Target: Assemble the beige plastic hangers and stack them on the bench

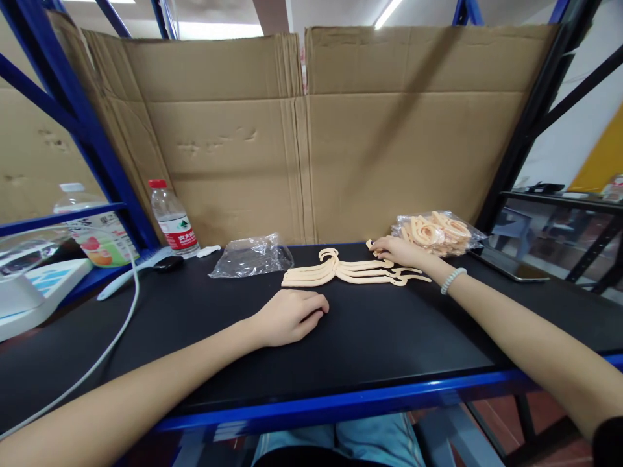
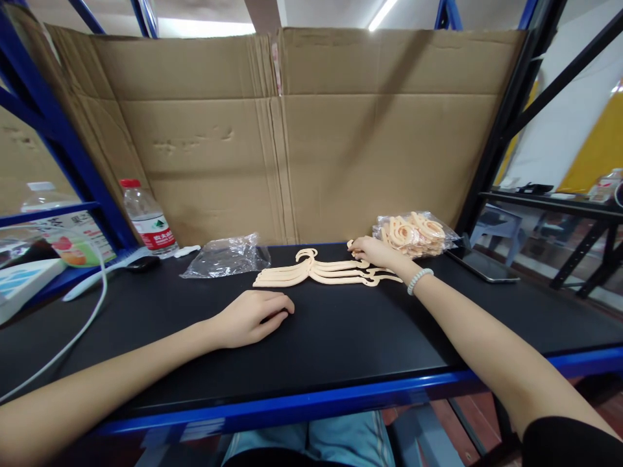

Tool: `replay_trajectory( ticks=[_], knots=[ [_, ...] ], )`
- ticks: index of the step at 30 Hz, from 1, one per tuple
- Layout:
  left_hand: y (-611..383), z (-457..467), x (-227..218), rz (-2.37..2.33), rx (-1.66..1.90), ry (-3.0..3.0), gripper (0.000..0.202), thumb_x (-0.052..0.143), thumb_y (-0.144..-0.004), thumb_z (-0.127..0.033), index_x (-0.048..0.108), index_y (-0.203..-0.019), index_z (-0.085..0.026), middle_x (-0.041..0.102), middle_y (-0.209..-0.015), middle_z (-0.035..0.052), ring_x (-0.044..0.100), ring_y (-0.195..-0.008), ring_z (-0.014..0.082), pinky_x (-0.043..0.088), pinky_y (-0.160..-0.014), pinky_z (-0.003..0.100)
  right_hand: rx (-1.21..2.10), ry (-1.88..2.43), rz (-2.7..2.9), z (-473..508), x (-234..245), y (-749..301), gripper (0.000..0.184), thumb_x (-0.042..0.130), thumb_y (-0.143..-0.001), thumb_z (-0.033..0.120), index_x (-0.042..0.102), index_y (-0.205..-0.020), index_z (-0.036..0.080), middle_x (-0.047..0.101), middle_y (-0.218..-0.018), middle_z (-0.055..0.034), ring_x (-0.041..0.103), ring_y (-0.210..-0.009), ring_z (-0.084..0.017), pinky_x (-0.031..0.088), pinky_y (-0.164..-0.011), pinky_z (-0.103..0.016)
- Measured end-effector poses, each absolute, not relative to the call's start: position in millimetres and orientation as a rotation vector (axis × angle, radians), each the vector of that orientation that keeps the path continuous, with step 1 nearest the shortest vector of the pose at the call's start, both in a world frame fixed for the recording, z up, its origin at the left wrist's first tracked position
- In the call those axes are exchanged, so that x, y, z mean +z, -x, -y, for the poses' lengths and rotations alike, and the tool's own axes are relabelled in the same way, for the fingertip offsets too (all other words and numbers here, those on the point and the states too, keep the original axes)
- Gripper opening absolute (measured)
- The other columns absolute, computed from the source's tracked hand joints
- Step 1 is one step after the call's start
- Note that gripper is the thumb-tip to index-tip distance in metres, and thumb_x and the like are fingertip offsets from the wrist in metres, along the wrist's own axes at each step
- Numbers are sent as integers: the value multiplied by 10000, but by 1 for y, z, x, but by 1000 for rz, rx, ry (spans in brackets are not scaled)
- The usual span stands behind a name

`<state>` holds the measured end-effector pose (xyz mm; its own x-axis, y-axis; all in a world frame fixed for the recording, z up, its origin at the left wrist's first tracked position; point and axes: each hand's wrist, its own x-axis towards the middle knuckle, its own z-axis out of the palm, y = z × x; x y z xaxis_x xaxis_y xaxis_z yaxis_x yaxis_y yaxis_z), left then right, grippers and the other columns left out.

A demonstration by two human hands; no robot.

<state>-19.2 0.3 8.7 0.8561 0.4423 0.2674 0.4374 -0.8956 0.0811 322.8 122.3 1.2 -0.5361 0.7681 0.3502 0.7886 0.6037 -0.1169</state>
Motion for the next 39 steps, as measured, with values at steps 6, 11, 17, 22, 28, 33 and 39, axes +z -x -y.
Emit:
replay_trajectory(
  ticks=[6,11,17,22,28,33,39],
  knots=[
    [20,1,10,-713,429,-3025,191,382,-905,-188,561,-973,-198,634,-869,24,582,-757,149,406,-682,233,14,1292,2391,-119,-2,-324,200,550,-793,124,710,-899,182,714,-861,-68,659,-775,-218,515,-736,-315],
    [20,1,10,-729,378,-3046,180,385,-915,-190,552,-982,-197,632,-890,22,584,-785,151,408,-702,234,59,1299,2314,-120,-4,-324,183,555,-796,165,719,-877,179,719,-850,-71,662,-751,-211,515,-701,-299],
    [22,0,12,-697,362,-3047,192,396,-917,-191,557,-1021,-199,640,-926,28,598,-826,159,417,-735,239,218,1263,2172,-116,0,-326,205,588,-786,266,721,-912,175,724,-861,-74,658,-746,-207,517,-675,-308],
    [25,4,15,-676,339,-3026,209,397,-916,-190,567,-1037,-199,649,-954,37,609,-845,161,425,-740,239,127,1208,2015,-112,8,-333,241,555,-804,311,725,-892,166,721,-852,-82,651,-748,-211,516,-705,-341],
    [23,17,19,-577,361,-2901,214,430,-892,-171,597,-1024,-196,651,-968,42,605,-824,152,434,-735,235,207,1152,1708,-93,30,-337,296,635,-759,374,710,-918,136,713,-853,-94,659,-761,-219,541,-743,-371],
    [13,29,23,-681,505,-2532,202,471,-880,-205,598,-1033,-171,635,-799,22,569,-680,123,442,-615,220,392,1062,1467,-69,47,-308,310,704,-711,382,705,-916,149,703,-877,-87,653,-826,-216,545,-766,-362],
    [0,37,19,-777,687,-1709,296,612,-818,-257,572,-1087,-141,625,-1083,118,627,-774,153,508,-724,314,640,772,1450,-32,43,-239,256,747,-706,349,707,-887,172,669,-722,-24,606,-627,-138,538,-629,-295]
  ],
)
